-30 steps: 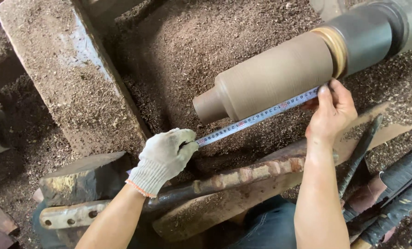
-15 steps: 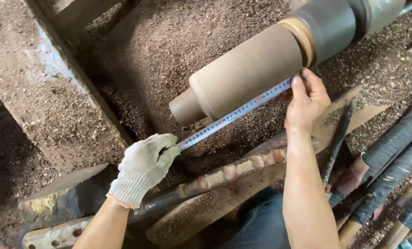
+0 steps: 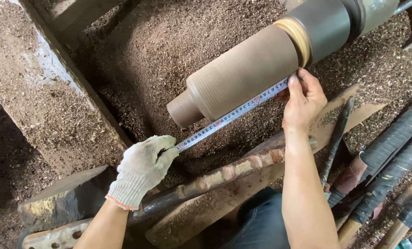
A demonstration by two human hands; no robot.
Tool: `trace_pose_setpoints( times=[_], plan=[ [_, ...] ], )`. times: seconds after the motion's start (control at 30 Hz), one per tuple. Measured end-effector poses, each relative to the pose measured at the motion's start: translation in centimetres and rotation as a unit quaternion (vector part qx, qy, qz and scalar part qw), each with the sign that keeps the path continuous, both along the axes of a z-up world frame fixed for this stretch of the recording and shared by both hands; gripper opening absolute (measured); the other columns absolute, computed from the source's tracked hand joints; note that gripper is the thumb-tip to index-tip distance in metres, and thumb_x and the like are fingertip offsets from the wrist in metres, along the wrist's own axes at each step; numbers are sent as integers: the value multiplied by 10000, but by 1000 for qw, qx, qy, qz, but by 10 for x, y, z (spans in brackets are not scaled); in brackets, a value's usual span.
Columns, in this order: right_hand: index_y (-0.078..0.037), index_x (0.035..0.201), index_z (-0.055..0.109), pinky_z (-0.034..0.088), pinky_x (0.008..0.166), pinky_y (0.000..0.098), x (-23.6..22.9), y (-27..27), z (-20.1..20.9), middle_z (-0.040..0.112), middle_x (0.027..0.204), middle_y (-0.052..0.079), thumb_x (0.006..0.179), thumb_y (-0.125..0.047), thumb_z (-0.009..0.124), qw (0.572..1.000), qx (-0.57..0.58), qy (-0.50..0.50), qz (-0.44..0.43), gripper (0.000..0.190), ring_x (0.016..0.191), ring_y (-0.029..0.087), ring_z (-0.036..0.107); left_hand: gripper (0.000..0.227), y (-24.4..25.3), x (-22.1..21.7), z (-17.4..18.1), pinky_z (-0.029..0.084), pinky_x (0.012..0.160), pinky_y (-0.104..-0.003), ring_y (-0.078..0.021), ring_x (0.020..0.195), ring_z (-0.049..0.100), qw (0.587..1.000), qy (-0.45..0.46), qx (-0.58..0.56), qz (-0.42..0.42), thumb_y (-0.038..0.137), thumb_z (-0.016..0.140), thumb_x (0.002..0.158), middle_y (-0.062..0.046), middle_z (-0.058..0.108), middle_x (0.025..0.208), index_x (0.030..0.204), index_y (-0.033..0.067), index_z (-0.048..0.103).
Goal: The person measures a wooden cylinder mounted on a spinning lathe with a tape measure, then shapes its end with a hand-held chisel, re-measuring the workpiece as the shaping progresses.
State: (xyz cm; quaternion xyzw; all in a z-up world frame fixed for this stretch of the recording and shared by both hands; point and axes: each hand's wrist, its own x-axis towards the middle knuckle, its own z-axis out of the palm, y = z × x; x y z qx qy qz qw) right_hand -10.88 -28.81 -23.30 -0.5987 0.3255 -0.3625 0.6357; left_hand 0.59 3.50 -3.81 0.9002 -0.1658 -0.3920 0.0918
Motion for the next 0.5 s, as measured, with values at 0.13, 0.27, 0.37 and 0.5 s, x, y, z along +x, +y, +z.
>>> trace_pose_setpoints(
  times=[0.13,0.27,0.37,0.5],
  plan=[
    [68,1287,696,623,744,295,6,6,21,760,1090,145,1076,54,660,1000,-11,-3,5,215,857,153,723,338,-3,1,3,584,805,-377,-233,873,743,999,21,28,6,423,636,919,-20,742,1000,1196,245,716],
    [50,1248,696,613,609,282,8,8,28,754,996,127,1042,28,651,1000,22,17,-5,211,728,137,707,341,-2,0,3,582,805,-382,-233,876,740,999,24,29,0,422,623,931,-26,734,999,1208,240,704],
    [51,1246,695,615,608,285,9,8,29,752,996,126,1044,26,649,1000,26,15,-5,208,730,137,709,337,-1,1,2,579,811,-388,-240,889,734,1000,16,20,-6,415,625,930,-28,730,1009,1204,235,703],
    [50,1245,687,615,597,293,10,8,30,748,991,124,1045,19,644,999,38,11,-6,207,724,139,709,335,-4,2,3,579,820,-387,-242,900,734,999,23,34,-13,425,620,934,-37,729,1002,1202,242,704]
  ],
)
